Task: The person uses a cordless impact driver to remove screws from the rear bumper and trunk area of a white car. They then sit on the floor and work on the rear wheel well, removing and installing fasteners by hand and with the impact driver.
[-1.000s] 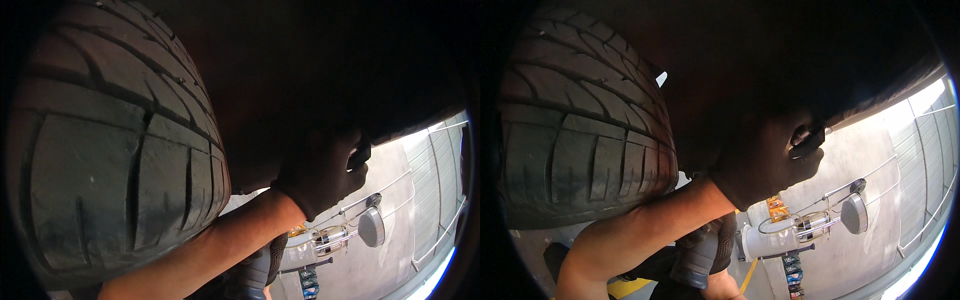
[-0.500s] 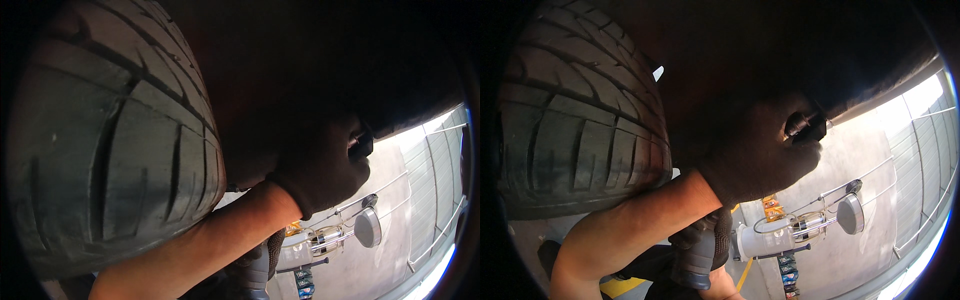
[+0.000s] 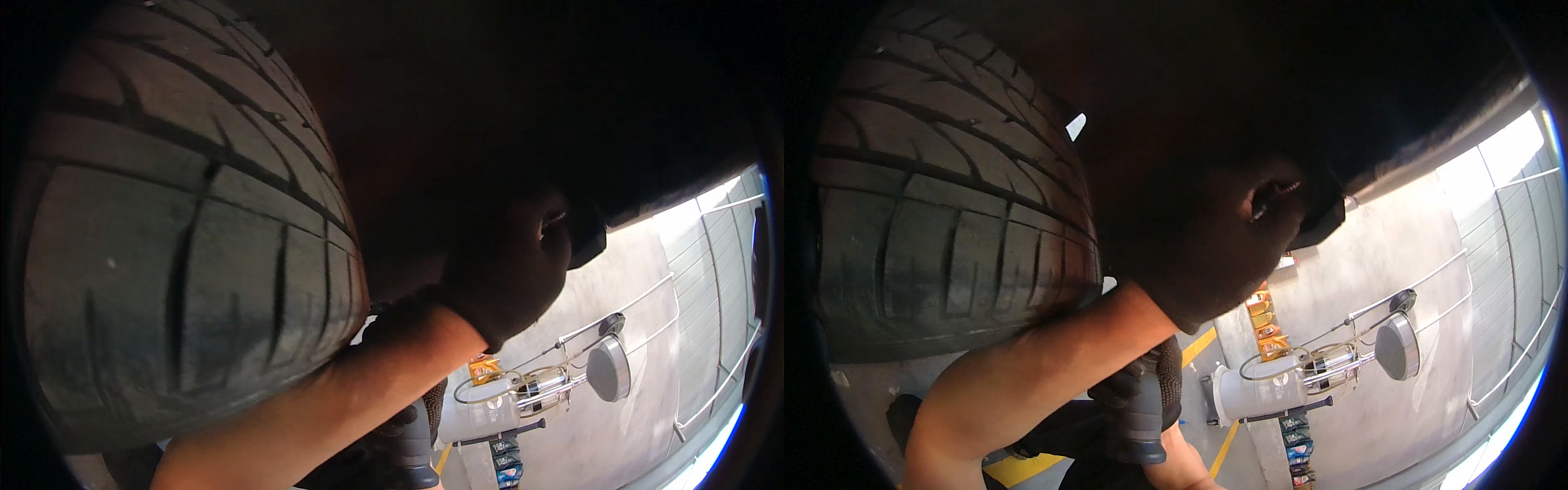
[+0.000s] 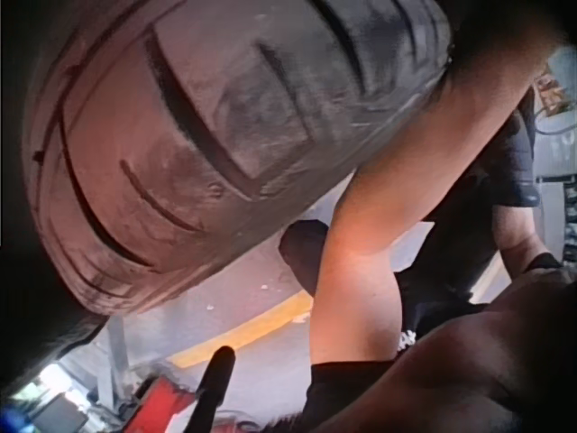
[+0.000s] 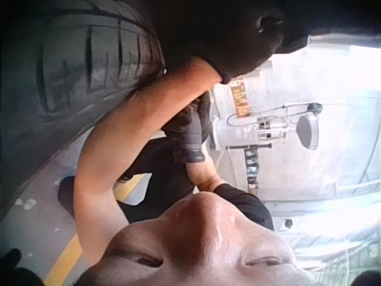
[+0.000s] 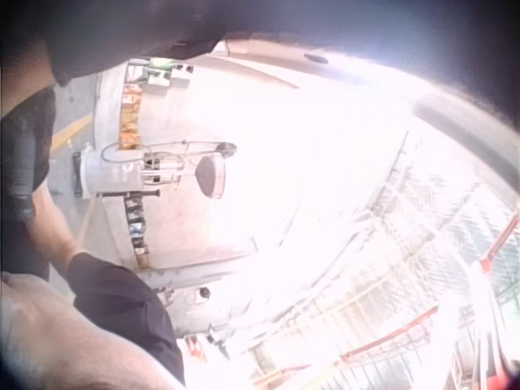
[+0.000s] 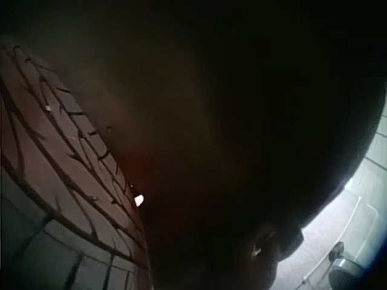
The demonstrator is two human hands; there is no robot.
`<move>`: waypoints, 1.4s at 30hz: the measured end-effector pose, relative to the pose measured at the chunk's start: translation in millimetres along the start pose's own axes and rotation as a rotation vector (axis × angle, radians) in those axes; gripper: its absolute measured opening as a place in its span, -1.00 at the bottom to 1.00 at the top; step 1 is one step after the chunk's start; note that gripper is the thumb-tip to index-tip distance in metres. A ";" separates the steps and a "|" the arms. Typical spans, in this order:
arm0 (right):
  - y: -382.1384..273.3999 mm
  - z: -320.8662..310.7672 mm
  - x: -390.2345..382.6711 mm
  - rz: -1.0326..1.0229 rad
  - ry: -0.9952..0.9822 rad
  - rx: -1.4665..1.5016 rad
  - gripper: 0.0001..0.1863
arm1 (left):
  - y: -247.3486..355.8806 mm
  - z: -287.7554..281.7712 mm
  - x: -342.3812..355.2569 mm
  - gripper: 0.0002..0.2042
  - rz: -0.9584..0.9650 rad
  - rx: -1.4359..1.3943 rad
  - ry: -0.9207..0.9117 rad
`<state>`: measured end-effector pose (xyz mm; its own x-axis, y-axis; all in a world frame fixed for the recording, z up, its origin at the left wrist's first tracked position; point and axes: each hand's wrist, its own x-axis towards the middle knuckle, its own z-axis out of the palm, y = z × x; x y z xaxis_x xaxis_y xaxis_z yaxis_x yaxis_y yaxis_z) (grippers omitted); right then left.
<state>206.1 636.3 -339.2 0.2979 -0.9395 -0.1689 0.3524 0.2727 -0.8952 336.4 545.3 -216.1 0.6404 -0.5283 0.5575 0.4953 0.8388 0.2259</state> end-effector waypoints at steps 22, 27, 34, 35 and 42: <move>-45.4 14.3 27.5 0.021 0.181 0.217 -0.53 | 3.5 -13.2 -5.7 -0.75 0.033 0.147 -0.105; -56.5 17.0 30.8 0.000 0.221 0.189 -0.52 | 0.4 -9.7 -0.9 -0.69 0.020 -0.009 -0.144; -62.8 27.3 41.8 0.001 0.232 0.217 -0.51 | 1.4 -9.9 -5.6 -0.72 0.039 0.158 -0.148; -63.2 27.8 42.9 0.004 0.229 0.225 -0.51 | 3.0 -10.6 -5.7 -0.71 0.039 0.180 -0.144; -35.4 -3.3 11.5 0.083 0.307 0.433 -0.49 | -9.9 -1.8 -4.9 -0.69 0.092 -0.024 -0.098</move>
<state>194.1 615.1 -310.8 0.0895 -0.9109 -0.4028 0.6920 0.3477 -0.6326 329.4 539.3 -222.5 0.6237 -0.4329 0.6508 0.4521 0.8790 0.1514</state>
